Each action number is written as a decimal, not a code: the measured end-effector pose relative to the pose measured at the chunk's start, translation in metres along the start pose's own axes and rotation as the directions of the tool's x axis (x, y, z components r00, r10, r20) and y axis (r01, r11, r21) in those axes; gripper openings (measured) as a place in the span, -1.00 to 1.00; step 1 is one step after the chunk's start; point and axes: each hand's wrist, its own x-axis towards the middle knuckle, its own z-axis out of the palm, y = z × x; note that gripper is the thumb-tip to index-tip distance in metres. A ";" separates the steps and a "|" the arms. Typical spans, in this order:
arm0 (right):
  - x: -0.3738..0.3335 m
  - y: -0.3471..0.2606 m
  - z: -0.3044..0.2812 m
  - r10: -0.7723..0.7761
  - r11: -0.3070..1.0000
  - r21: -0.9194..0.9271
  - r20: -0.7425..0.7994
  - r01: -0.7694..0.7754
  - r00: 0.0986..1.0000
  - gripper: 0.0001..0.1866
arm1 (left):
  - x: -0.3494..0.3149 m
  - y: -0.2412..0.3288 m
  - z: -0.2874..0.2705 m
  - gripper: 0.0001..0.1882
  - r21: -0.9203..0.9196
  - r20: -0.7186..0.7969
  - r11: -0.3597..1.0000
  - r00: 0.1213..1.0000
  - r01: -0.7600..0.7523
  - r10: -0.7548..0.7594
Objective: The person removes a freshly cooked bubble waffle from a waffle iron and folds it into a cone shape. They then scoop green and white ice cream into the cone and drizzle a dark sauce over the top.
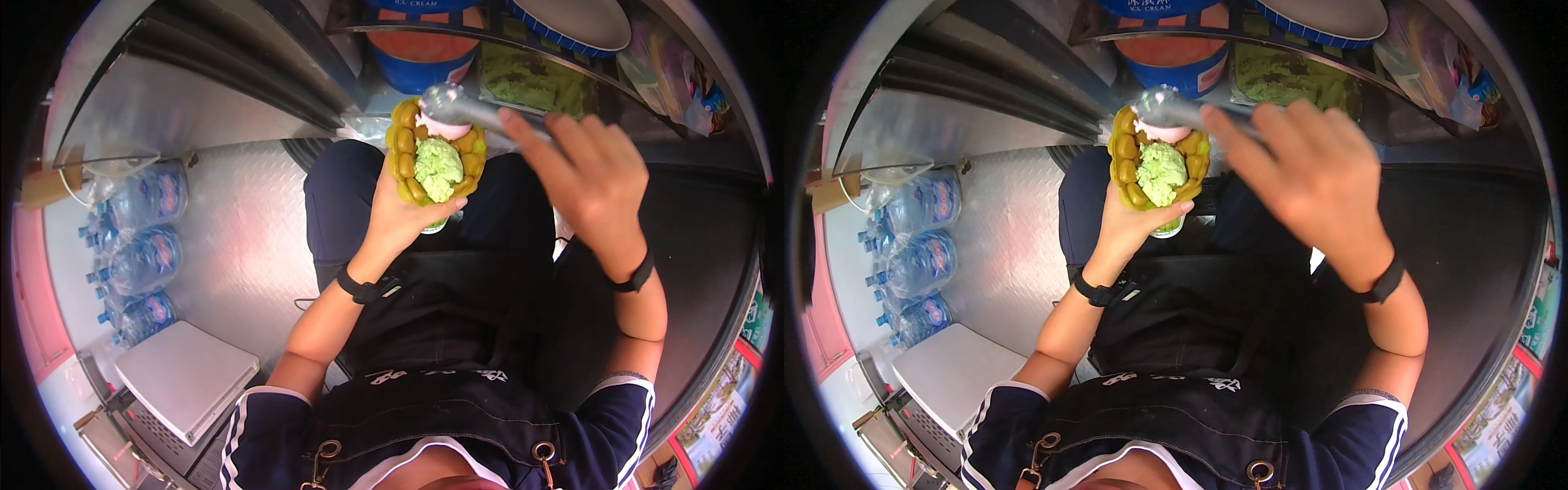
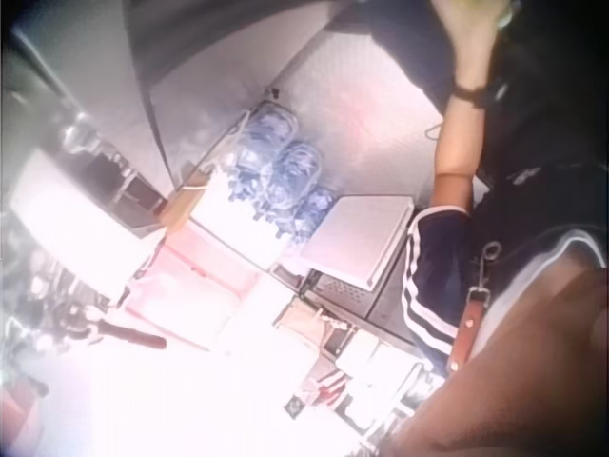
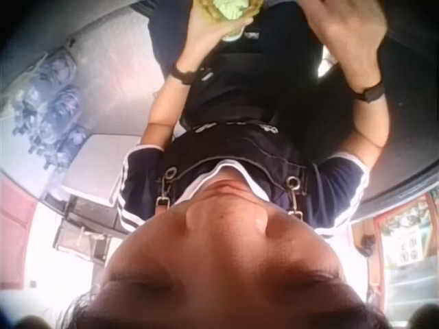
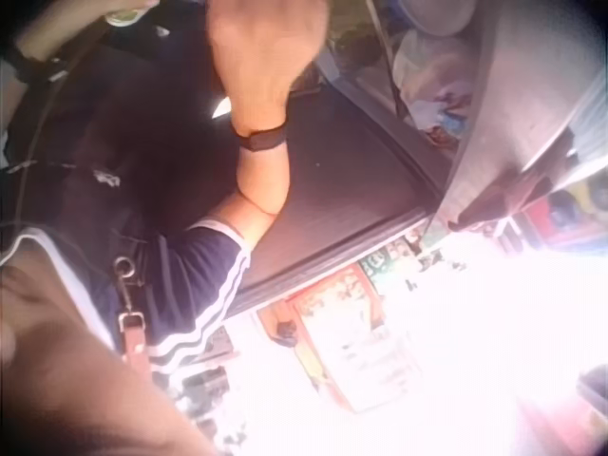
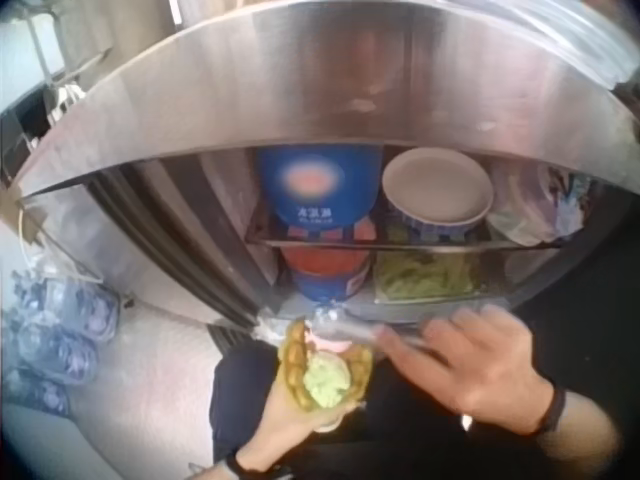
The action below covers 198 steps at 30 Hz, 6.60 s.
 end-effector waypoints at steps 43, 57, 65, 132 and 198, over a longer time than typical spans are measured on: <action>-0.004 -0.006 -0.015 0.279 0.509 0.694 0.427 -0.509 0.860 -0.67 | 0.002 0.007 0.003 -0.34 0.006 -0.068 0.998 0.996 -0.065 0.065; -0.022 0.007 0.145 0.502 0.713 0.466 0.183 -0.524 0.845 -0.70 | -0.040 0.027 -0.073 -0.19 -0.091 -0.160 0.992 0.982 0.083 -0.097; 0.078 0.020 0.296 0.336 0.939 -0.182 0.321 -0.290 0.885 -0.66 | -0.070 0.018 -0.107 -0.18 -0.126 -0.256 0.977 0.946 0.173 -0.200; 0.082 0.074 0.389 0.160 -0.969 0.114 0.965 0.219 0.206 -0.61 | -0.087 0.017 -0.131 -0.19 -0.166 -0.263 0.957 0.925 0.239 -0.276; 0.088 0.037 0.365 0.412 0.146 0.638 0.655 -0.756 0.633 -0.52 | -0.088 0.013 -0.132 -0.17 -0.119 -0.240 0.976 0.948 0.184 -0.208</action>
